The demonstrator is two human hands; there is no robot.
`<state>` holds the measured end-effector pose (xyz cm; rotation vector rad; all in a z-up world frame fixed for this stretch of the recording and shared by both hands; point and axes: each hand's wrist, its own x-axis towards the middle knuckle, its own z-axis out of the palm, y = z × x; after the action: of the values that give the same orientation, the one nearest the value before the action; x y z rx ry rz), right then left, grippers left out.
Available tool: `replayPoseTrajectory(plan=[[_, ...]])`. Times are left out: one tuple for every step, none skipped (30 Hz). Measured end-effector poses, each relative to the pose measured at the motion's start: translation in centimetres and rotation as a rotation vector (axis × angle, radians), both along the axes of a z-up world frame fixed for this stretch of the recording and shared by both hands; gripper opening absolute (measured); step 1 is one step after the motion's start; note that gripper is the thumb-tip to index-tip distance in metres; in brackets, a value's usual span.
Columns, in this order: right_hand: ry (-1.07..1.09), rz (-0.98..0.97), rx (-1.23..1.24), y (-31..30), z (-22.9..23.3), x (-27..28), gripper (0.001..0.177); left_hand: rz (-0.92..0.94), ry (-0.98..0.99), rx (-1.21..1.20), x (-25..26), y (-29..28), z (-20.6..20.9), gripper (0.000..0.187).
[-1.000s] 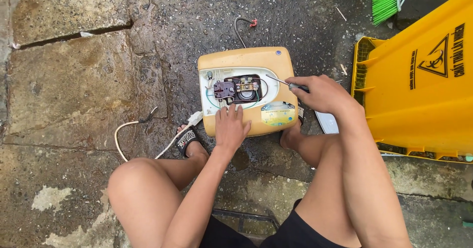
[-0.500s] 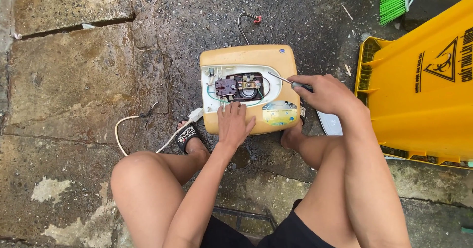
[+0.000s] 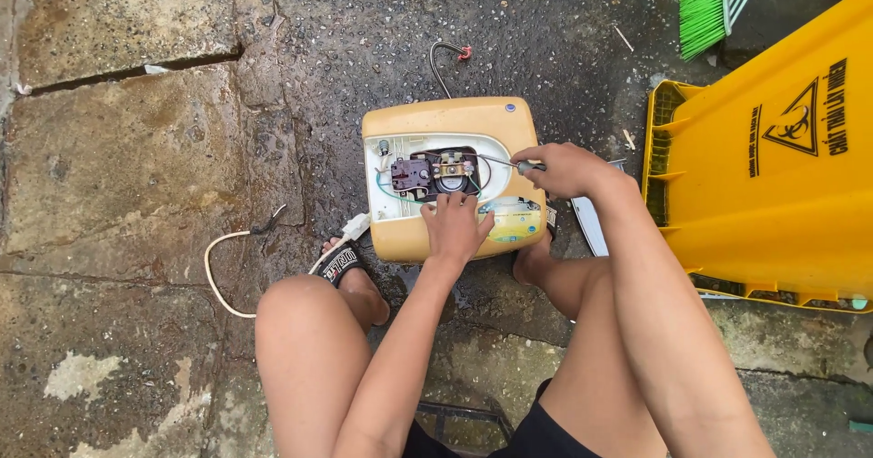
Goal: Disassembling and repairing a small water heater or similar appliance using a screwdriver.
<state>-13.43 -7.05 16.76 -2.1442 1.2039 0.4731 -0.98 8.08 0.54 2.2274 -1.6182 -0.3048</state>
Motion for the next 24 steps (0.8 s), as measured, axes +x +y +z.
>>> replayPoseTrajectory(plan=[[0.000, -0.002, 0.001, 0.3, 1.3, 0.0, 0.047, -0.002, 0.000, 0.001, -0.1, -0.2, -0.7, 0.040], [-0.021, -0.035, 0.007, 0.7, 2.6, -0.1, 0.047, -0.011, 0.024, -0.024, -0.3, -0.5, -1.3, 0.039], [-0.042, -0.068, 0.013, 0.9, 4.0, -0.2, 0.048, -0.020, 0.049, -0.048, -0.6, -0.8, -2.0, 0.038], [-0.044, -0.079, 0.014, 0.7, 4.9, -0.6, 0.048, -0.031, 0.047, -0.047, -0.3, -0.3, -1.4, 0.038], [-0.077, -0.111, -0.007, 0.4, 5.7, -1.0, 0.048, -0.047, 0.008, -0.091, -0.1, 0.0, -0.8, 0.039], [-0.100, -0.155, -0.025, 0.4, 6.4, -2.2, 0.049, -0.073, -0.020, -0.130, -0.6, 0.6, -0.5, 0.042], [-0.092, -0.177, -0.020, -0.2, 6.1, -3.6, 0.049, -0.095, -0.012, -0.124, -0.5, 1.3, 0.5, 0.042], [-0.128, -0.200, -0.065, -1.0, 6.0, -4.8, 0.048, -0.121, -0.057, -0.052, -0.3, 1.6, 1.6, 0.042], [-0.163, -0.223, -0.112, -1.8, 5.9, -6.0, 0.048, -0.147, -0.104, 0.019, 0.0, 1.8, 2.7, 0.043], [-0.156, -0.241, -0.111, -1.8, 5.8, -7.4, 0.048, -0.165, -0.098, 0.021, 0.3, 2.0, 1.6, 0.043], [-0.195, -0.279, -0.111, -1.7, 5.8, -8.7, 0.047, -0.165, -0.082, -0.041, 0.6, 2.2, 0.5, 0.042], [-0.237, -0.313, -0.114, -1.7, 5.8, -9.8, 0.047, -0.159, -0.069, -0.105, 1.0, 2.4, -0.5, 0.043], [-0.234, -0.326, -0.115, -2.4, 4.5, -11.4, 0.047, -0.172, -0.066, -0.105, 1.6, 2.2, -0.5, 0.043], [-0.234, -0.344, -0.123, -2.9, 3.2, -13.1, 0.046, -0.188, -0.056, -0.088, 2.0, 2.3, -0.5, 0.041], [-0.234, -0.362, -0.130, -3.3, 1.9, -14.8, 0.046, -0.205, -0.046, -0.071, 2.5, 2.4, -0.6, 0.040], [-0.232, -0.373, -0.130, -3.0, 1.9, -15.6, 0.046, -0.216, -0.045, -0.070, 2.5, 2.4, 0.4, 0.040], [-0.278, -0.430, -0.108, -2.7, 2.0, -16.4, 0.046, -0.211, -0.040, -0.035, 2.5, 2.5, 1.4, 0.038], [-0.325, -0.483, -0.086, -2.3, 2.1, -17.2, 0.046, -0.203, -0.035, 0.000, 2.6, 2.6, 2.5, 0.036], [-0.324, -0.491, -0.086, -2.2, 1.9, -17.9, 0.046, -0.211, -0.034, 0.002, 2.5, 2.6, 2.1, 0.036], [-0.401, -0.517, -0.073, -2.1, 1.7, -18.5, 0.045, -0.216, -0.052, -0.012, 2.5, 2.7, 1.8, 0.037], [-0.480, -0.543, -0.061, -2.0, 1.6, -19.1, 0.044, -0.221, -0.070, -0.026, 2.6, 2.9, 1.5, 0.037], [-0.482, -0.547, -0.066, -1.9, 1.4, -19.9, 0.044, -0.227, -0.072, -0.031, 2.4, 3.0, 1.9, 0.037], [-0.595, -0.579, -0.060, -1.7, 1.3, -20.7, 0.043, -0.213, -0.089, -0.040, 2.3, 3.1, 2.3, 0.037], [-0.707, -0.611, -0.049, -1.4, 0.9, -21.4, 0.041, -0.198, -0.104, -0.044, 2.2, 3.4, 2.6, 0.038]])
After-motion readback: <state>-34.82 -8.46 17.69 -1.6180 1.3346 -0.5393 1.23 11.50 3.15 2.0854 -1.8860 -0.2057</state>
